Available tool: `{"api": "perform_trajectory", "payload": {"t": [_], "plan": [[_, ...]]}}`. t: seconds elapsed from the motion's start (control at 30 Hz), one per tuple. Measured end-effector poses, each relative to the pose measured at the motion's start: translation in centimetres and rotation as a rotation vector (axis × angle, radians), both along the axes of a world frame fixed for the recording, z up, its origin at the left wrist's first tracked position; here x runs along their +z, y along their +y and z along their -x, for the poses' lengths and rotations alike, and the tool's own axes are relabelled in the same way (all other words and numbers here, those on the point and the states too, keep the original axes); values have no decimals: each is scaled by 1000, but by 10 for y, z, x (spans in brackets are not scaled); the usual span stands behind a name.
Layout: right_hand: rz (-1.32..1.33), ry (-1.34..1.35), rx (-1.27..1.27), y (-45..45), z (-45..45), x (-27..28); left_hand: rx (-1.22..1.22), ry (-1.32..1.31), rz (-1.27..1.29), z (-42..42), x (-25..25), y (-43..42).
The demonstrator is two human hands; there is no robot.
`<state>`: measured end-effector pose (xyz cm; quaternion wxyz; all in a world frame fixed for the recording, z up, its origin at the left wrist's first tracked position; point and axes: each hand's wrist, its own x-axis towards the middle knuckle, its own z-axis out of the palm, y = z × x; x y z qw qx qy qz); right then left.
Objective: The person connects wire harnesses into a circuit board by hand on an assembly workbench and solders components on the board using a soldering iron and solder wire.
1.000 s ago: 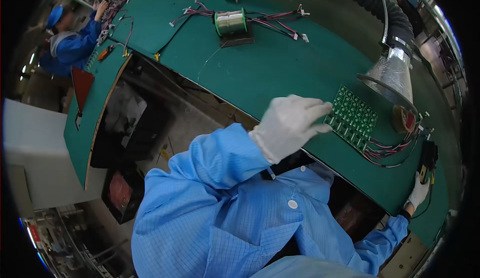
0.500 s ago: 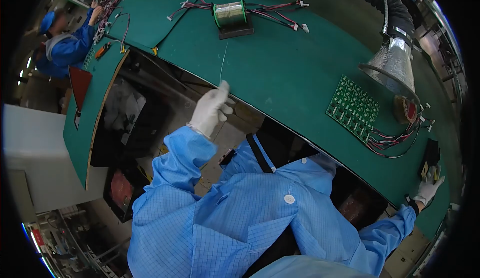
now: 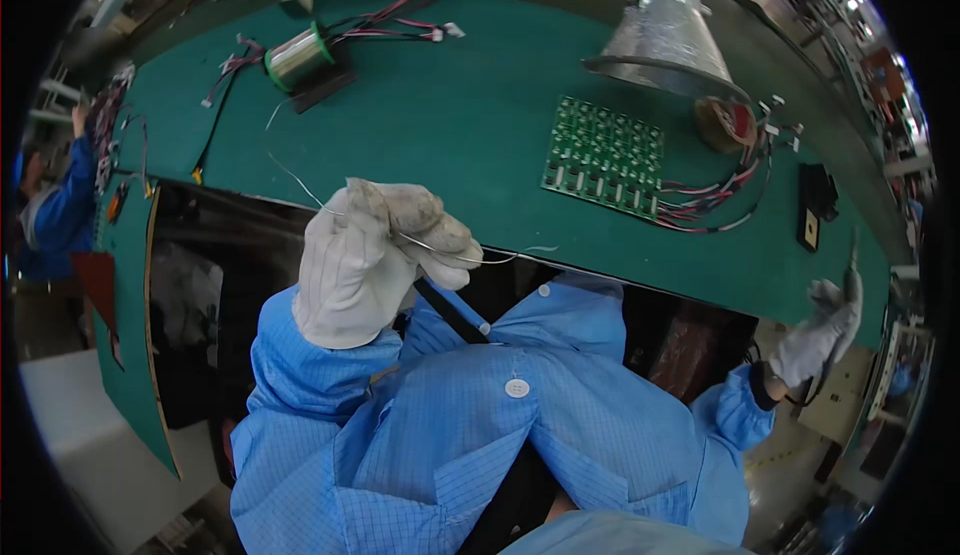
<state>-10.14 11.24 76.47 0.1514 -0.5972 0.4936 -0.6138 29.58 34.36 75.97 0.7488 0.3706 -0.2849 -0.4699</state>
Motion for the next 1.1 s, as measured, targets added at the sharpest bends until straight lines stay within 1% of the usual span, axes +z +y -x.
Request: {"api": "perform_trajectory", "payload": {"t": [0.03,0.1,0.13,0.17,0.2,0.23,0.27,0.3,0.33,0.37,0.4,0.43,0.5,0.57,0.6,0.63,0.7,0.73,0.8,0.83,0.93,1.0,1.07,1.1], "plan": [[39,38,117,13,-9,-13,-10,20,-41,4,12,-14],[118,100,321,37,-43,-24,-96,-140,-109,14,24,-42],[140,193,414,44,-58,-17,-167,-132,-88,17,21,-52],[138,212,513,49,-70,-14,-239,-125,-68,20,17,-62],[100,157,614,53,-81,-17,-311,-38,-48,27,19,-70],[172,216,733,49,-92,-15,-377,47,-33,33,21,-76],[184,328,766,48,-98,-14,-403,45,-33,40,26,-79],[235,384,809,46,-107,-16,-338,111,-28,48,34,-81],[220,465,837,48,-117,-10,-268,176,-24,52,39,-81],[325,486,768,49,-125,-21,-282,172,-25,52,38,-80],[333,585,727,52,-126,-23,-262,154,-52,50,36,-80],[337,685,687,56,-125,-24,-259,252,-34,46,29,-79],[336,686,685,54,-124,-27,-248,450,5,39,14,-77],[375,650,663,53,-118,-27,-139,-185,-227,30,8,-77],[388,664,635,51,-116,-28,-61,-303,-519,31,16,-74],[384,665,633,49,-113,-28,-287,-421,-537,19,10,-68],[327,829,557,46,-108,-26,-407,-759,-320,25,-2,-57],[323,835,555,45,-109,-27,-435,-908,-193,30,-3,-55],[367,866,581,42,-116,-29,-203,-902,-44,60,-2,-64],[406,833,577,40,-122,-28,-85,-907,26,77,1,-70],[456,825,569,37,-123,-30,-82,-1043,-129,84,-11,-91],[440,893,593,29,-115,-21,-118,-1158,6,67,-18,-96],[349,948,609,15,-95,-15,26,-1139,-79,59,-25,-98],[444,858,501,1,-96,-10,171,-1266,-60,53,-29,-102]]}}
